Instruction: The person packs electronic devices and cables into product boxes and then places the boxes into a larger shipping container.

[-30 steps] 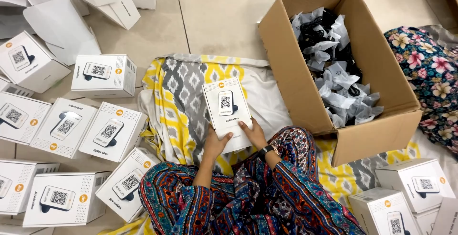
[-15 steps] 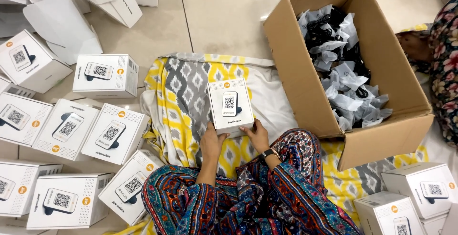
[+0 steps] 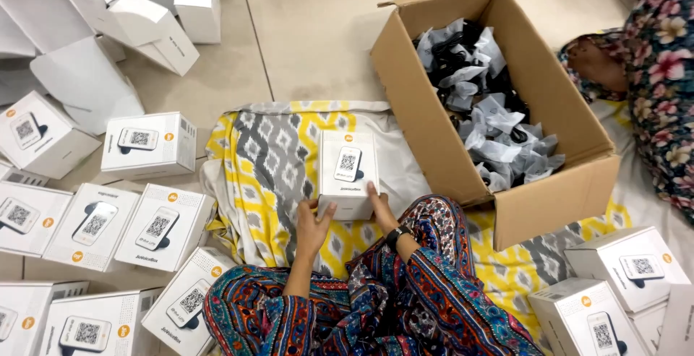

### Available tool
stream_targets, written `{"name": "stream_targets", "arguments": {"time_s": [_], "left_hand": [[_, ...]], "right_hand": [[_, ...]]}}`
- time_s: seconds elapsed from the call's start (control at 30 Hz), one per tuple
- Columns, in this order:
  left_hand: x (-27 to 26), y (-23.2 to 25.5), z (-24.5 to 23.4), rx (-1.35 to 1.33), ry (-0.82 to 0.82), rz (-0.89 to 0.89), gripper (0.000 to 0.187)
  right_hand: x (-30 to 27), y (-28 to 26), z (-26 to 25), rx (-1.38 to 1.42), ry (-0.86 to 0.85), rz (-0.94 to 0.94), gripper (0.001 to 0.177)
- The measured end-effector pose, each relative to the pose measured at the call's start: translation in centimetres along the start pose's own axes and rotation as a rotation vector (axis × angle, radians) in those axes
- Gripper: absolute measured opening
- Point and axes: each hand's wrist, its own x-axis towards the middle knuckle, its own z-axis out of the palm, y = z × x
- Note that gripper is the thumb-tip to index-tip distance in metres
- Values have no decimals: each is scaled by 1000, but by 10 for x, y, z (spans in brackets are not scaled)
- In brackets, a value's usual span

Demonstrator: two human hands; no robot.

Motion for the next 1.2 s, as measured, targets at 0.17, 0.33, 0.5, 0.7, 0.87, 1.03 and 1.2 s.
{"name": "stream_targets", "arguments": {"time_s": [0.17,0.33,0.5,0.7,0.87,1.03,1.2], "left_hand": [[8,16,-13,-392,-150,-569,81],[4,38,-28,-499,-272,-772,94],[-7,96,-33,-847,-299,-561,87],[-29,249,-18,-1023,-436,-329,80],[-82,307,61,-748,-655,15,75],[-168,369,143,-734,-948,105,77],[-235,366,209,-500,-1222,349,102]], "right_hand": [[-94,-76,29,120,-79,106,108],[-140,-104,25,109,-69,139,112],[-175,-131,6,-101,104,-191,105],[-267,-180,-71,-9,318,-676,79],[-358,-157,-159,101,652,-775,73],[-407,-61,-227,186,1158,-730,65],[-417,13,-275,628,1364,-634,62]]}}
